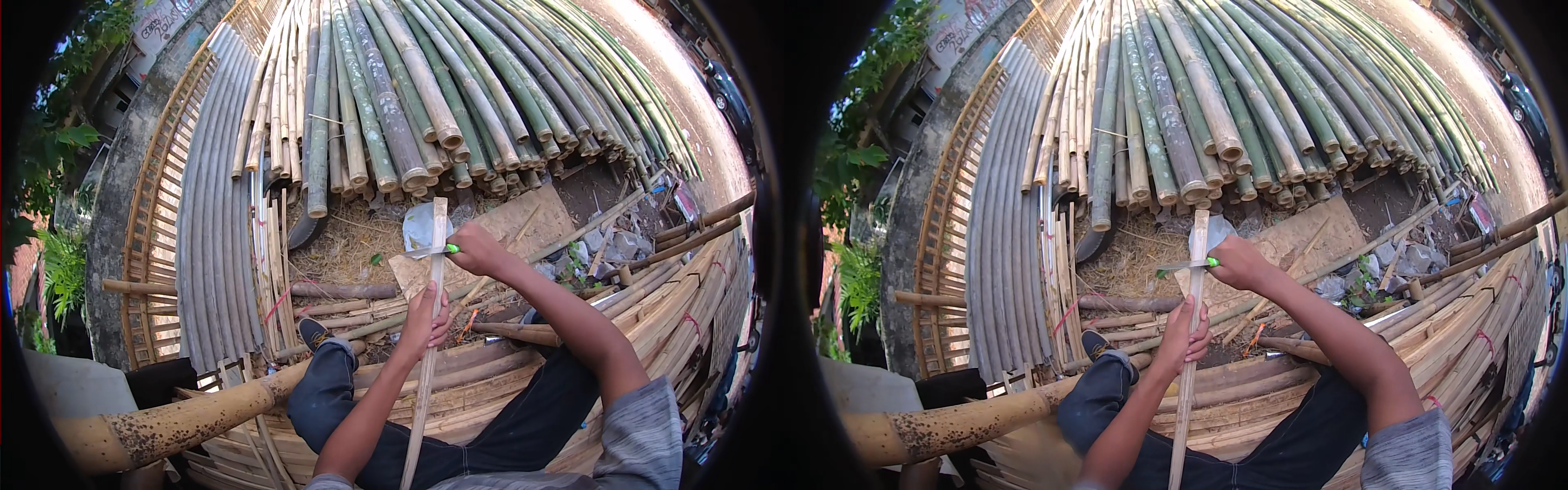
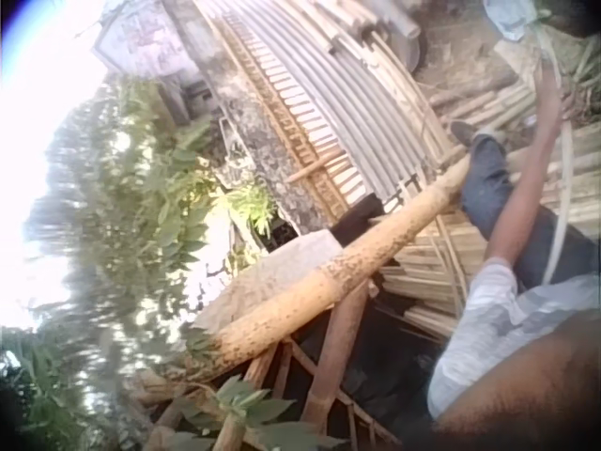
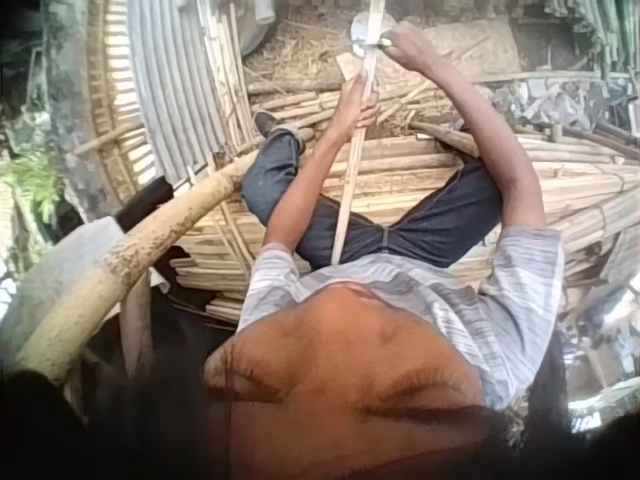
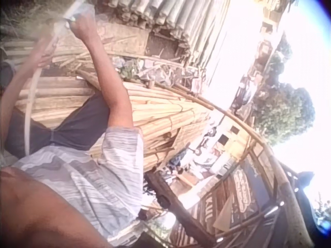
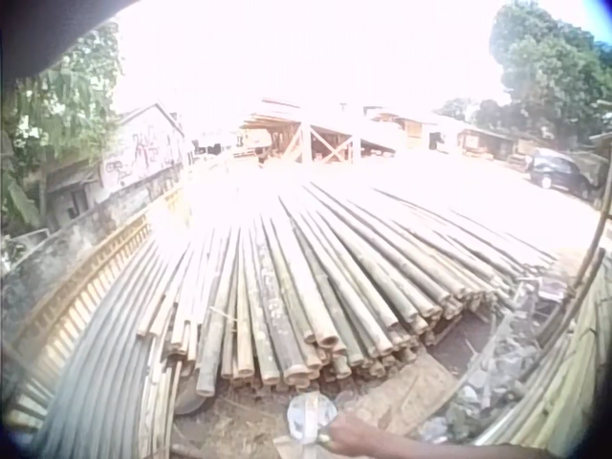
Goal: Shaving and smoothing a thin bamboo strip using a small hand knife while seated.
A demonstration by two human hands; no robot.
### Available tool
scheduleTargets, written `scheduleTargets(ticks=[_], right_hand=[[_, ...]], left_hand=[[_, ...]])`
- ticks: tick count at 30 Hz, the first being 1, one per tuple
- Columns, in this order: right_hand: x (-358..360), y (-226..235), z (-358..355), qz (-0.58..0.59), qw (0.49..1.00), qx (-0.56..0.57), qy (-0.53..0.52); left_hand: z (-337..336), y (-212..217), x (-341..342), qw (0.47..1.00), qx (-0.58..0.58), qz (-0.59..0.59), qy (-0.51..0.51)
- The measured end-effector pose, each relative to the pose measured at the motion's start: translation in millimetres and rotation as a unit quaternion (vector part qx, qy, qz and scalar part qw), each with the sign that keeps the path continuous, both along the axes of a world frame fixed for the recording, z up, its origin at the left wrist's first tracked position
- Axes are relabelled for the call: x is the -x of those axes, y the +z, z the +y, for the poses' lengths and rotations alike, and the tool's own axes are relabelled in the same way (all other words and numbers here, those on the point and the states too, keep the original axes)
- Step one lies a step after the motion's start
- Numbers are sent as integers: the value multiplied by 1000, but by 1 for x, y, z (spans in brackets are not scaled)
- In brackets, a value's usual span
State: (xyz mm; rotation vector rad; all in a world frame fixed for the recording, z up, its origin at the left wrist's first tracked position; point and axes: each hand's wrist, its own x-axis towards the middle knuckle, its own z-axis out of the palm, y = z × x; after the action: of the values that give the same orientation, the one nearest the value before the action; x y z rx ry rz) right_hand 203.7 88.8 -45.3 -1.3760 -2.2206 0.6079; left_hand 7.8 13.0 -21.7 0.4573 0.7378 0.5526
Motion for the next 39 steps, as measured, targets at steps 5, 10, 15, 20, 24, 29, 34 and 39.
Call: scheduleTargets(ticks=[5,10,15,20,24,29,34,39], right_hand=[[-46,-17,20,-117,969,-176,-132],[-69,-8,31,-35,967,-83,-240],[-28,7,19,8,990,50,-133],[4,-15,-10,-63,998,19,-18],[1,-16,-4,-84,996,6,-42],[-26,-24,10,-20,989,61,-135],[15,-17,-9,-23,998,39,-34],[-26,-13,9,-50,994,-56,-78]], left_hand=[[-18,16,-8,998,27,-52,-29],[-17,11,-8,996,24,-63,-50],[15,1,1,999,45,16,20],[16,-2,-2,994,-35,97,43],[1,10,-1,990,-71,116,43],[-12,8,-5,988,-98,121,12],[-8,9,2,986,-88,142,32],[-15,17,1,989,-91,117,22]])
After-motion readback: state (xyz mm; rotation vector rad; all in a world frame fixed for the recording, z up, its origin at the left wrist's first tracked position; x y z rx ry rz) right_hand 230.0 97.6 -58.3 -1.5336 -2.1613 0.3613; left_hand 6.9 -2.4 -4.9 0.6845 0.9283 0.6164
